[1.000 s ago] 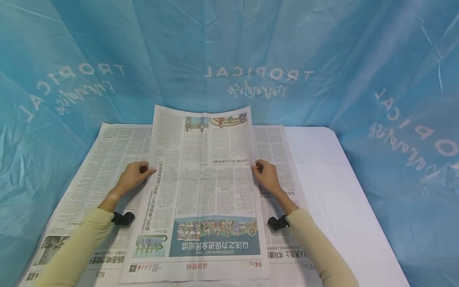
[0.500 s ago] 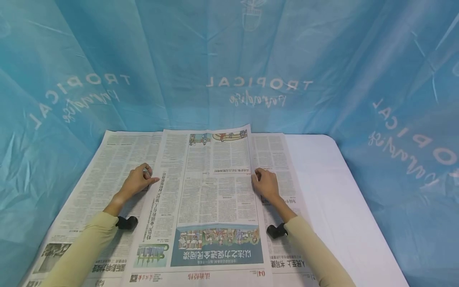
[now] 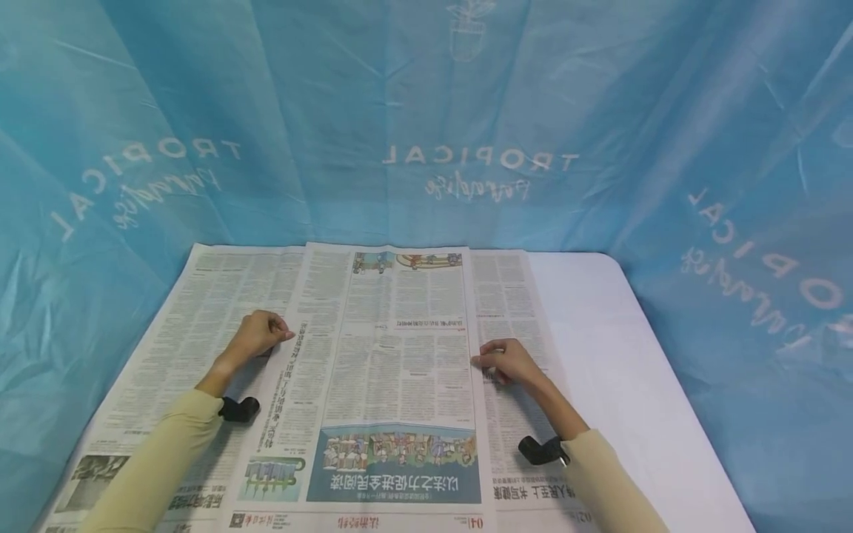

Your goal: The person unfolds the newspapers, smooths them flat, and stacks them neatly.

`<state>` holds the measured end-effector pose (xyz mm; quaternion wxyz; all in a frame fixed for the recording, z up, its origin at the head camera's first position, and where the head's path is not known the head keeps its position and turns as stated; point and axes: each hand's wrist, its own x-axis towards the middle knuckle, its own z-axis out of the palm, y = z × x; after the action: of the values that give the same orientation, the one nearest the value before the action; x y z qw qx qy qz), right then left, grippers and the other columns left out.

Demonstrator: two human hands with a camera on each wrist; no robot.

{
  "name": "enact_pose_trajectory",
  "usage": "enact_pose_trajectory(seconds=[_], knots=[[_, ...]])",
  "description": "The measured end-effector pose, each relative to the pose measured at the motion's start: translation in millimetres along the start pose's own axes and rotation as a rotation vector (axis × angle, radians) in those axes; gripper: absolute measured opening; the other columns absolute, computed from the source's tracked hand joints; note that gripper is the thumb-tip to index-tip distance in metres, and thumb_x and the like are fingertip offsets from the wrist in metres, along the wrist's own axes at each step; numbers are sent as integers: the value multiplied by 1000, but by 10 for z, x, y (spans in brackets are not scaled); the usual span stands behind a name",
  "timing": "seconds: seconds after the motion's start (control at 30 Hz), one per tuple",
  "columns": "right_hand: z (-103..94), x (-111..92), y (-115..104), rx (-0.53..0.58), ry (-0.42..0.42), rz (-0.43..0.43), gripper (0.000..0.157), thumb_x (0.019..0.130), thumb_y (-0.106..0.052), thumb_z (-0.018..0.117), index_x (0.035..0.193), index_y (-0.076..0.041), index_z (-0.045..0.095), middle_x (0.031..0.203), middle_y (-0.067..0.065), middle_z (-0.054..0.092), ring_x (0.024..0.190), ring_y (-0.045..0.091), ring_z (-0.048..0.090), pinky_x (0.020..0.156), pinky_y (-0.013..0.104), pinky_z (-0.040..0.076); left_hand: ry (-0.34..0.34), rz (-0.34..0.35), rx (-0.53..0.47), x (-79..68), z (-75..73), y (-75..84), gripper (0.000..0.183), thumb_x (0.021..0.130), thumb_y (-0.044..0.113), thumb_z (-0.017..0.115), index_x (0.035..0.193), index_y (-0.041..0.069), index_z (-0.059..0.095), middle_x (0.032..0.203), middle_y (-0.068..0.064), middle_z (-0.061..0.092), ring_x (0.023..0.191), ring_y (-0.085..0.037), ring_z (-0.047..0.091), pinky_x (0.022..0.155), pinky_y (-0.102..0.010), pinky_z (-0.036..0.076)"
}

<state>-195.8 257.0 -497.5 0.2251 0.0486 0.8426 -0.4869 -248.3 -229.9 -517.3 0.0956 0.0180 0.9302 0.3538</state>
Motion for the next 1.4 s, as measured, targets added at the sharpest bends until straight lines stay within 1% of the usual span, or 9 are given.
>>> enact_pose_trajectory(seconds=[0.2,0.4,0.57,0.63,0.8,0.93,1.03,1.23,1.4], knots=[[-16,-120,65,3,-91,1,53,86,-24,74,124,8,56,49,-3,50,39,7,35,42,23,29,49,-30,21,-12,-11,92,20,88,16,73,86,-5,72,95,-24,70,79,-33,66,65,-38,52],[-10,-142,173,51,-137,-21,56,83,-20,77,122,11,53,45,-4,50,36,5,35,38,21,26,55,-79,65,-67,26,187,24,87,20,74,78,-1,71,87,-21,69,66,-26,60,58,-37,47],[12,-134,233,78,-146,-53,61,82,-15,77,128,14,49,49,-3,56,37,5,38,40,21,29,-7,-131,257,-34,22,281,41,88,37,71,67,4,57,74,-18,60,88,-46,55,78,-65,42],[21,-130,240,78,-161,-81,64,82,-14,77,131,16,47,54,-3,61,38,5,38,40,21,30,-5,-90,282,-18,52,330,41,89,38,70,70,5,55,77,-19,60,94,-50,51,84,-70,37],[44,-125,241,106,-185,-138,60,82,-7,76,129,17,47,65,-1,69,39,4,42,39,19,30,43,168,143,55,260,524,25,91,27,70,83,5,59,71,-10,60,65,-28,54,64,-42,44],[60,-131,239,105,-153,-151,55,82,-5,75,126,17,50,65,-1,69,38,3,40,39,19,29,-49,358,-94,152,504,793,16,93,17,68,91,2,63,75,-7,61,60,-13,51,56,-27,42],[78,-136,240,95,-126,-164,56,82,-6,76,126,18,51,66,0,69,38,3,38,39,19,29,-127,443,-148,210,677,1024,13,95,16,65,94,2,65,81,-7,64,67,-11,54,64,-32,47],[110,-145,233,89,-65,-194,51,82,-4,76,121,20,54,62,-3,65,38,2,32,40,19,27,-180,500,-29,328,1000,1410,15,96,22,63,95,10,71,76,-1,67,65,-13,56,90,-57,34],[147,-156,251,102,-64,-207,42,83,-6,76,114,18,59,55,-6,54,39,2,29,42,19,26,-150,454,-1,418,1242,1620,16,96,24,63,93,11,71,75,-1,67,64,-13,55,85,-50,37]])
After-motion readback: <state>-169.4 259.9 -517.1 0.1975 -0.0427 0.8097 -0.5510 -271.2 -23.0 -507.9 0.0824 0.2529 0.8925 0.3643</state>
